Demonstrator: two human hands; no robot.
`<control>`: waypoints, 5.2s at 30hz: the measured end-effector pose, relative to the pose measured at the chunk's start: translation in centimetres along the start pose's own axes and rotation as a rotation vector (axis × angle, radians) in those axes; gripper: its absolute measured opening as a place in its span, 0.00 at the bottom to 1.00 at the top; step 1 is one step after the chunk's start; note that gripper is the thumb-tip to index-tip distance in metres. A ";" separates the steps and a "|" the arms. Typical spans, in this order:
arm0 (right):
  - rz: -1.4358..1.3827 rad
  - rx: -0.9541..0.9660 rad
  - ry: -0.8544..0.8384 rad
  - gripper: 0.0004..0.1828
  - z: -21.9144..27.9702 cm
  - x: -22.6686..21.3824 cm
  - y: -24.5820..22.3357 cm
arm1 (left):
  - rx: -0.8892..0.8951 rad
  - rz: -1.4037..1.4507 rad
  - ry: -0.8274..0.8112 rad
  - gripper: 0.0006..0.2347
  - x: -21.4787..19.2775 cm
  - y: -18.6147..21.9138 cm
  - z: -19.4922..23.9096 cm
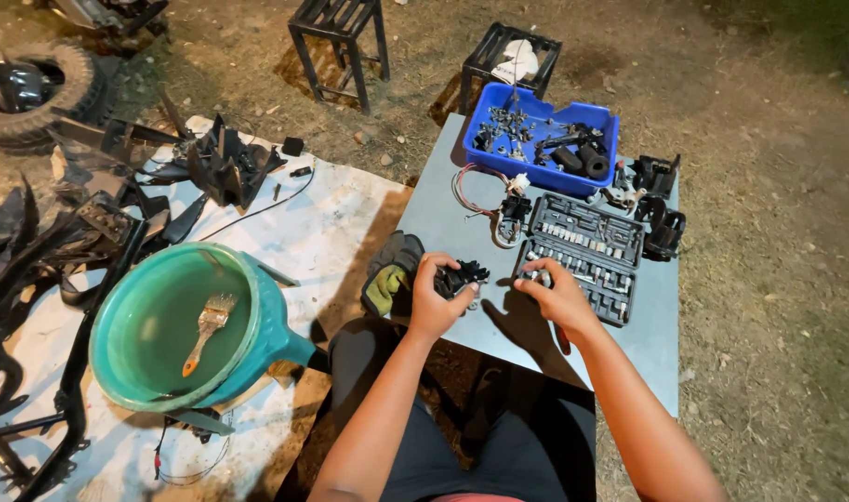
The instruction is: The person sits at a small outdoor table at night and works on a small motorcycle component, using a screwdriver to loosen and remove parts from it. They handle the component, pick small fasteners from a socket set and a blue parts tray, and manipulate a white plastic piece and wiring attached to the assembly.
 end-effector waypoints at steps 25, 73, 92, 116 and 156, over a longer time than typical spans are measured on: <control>0.129 -0.107 -0.258 0.17 2.8 5.4 -2.2 | -0.761 0.967 -0.027 0.08 4.6 -7.0 3.3; 0.645 -0.318 -0.025 0.21 -2.7 3.0 -6.0 | -0.144 0.076 -0.226 0.12 -0.4 -3.6 -4.9; 1.207 -0.451 0.226 0.09 -16.5 9.0 -3.9 | -0.160 -0.662 -0.191 0.04 7.2 -16.6 -8.5; -0.184 -0.492 -0.042 0.10 2.5 1.3 -7.9 | -0.420 0.377 -0.453 0.08 4.4 -1.1 -4.1; -0.218 -0.334 0.226 0.08 9.2 -3.6 -5.4 | -0.212 0.114 -0.518 0.09 9.5 6.2 -1.2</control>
Point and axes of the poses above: each hand's wrist, its own z-axis away from the middle knuckle, its own x-axis out of the palm, y = z × x, the point moved 6 cm from there along -z, towards the middle knuckle, and after that the axes turned 7 degrees about -z, right-handed, at the moved point
